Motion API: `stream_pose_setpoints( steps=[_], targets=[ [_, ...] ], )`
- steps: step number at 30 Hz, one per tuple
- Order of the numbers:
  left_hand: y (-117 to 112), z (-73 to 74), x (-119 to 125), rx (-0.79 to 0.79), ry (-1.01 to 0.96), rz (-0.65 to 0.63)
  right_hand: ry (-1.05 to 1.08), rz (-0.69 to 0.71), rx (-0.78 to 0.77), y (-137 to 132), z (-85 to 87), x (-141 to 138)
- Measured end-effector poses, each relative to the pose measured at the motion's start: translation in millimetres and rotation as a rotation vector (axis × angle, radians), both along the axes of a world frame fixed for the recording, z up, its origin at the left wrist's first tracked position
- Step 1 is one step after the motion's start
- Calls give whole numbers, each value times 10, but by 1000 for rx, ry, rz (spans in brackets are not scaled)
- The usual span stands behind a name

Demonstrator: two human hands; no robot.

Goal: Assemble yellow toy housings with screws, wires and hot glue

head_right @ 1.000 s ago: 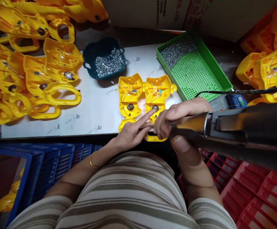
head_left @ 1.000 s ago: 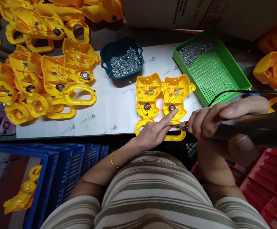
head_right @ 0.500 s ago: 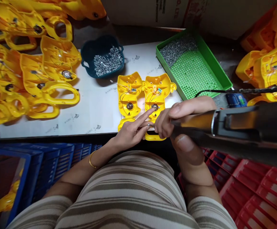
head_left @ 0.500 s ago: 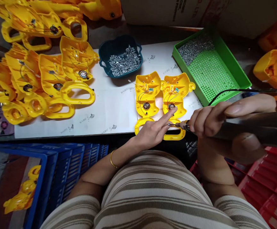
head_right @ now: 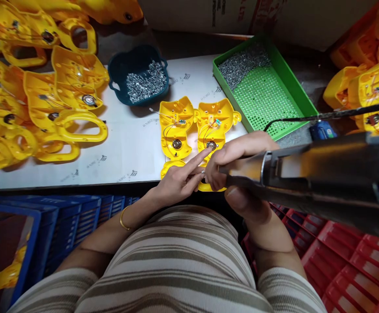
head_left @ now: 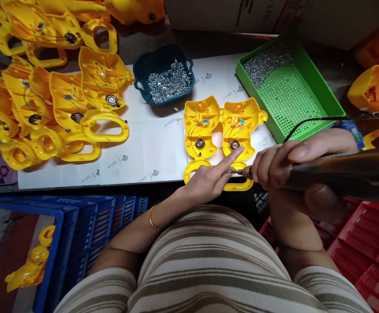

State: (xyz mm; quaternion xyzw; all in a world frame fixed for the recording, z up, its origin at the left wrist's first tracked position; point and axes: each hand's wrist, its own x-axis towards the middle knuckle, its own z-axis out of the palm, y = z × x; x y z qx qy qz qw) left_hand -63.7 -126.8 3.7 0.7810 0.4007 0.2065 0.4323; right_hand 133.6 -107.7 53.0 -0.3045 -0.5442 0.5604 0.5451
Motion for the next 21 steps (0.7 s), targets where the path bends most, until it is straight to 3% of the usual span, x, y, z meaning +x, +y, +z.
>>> stream_pose_setpoints(
  steps=[3, 7, 10, 15, 21],
  targets=[
    [-5, 7, 5, 74, -33, 52, 59, 76, 134, 35, 70, 10],
    [-29, -30, -3, 414, 13, 202, 37, -84, 209, 102, 93, 14],
    [-67, -63, 12, 601, 158, 101, 25, -214, 254, 175, -10, -60],
    [-138, -72, 78, 592, 395, -96, 83, -298, 256, 272, -231, -253],
    [-162, -107, 97, 538, 443, -182, 21, -331, 256, 352, -270, -348]
  ],
)
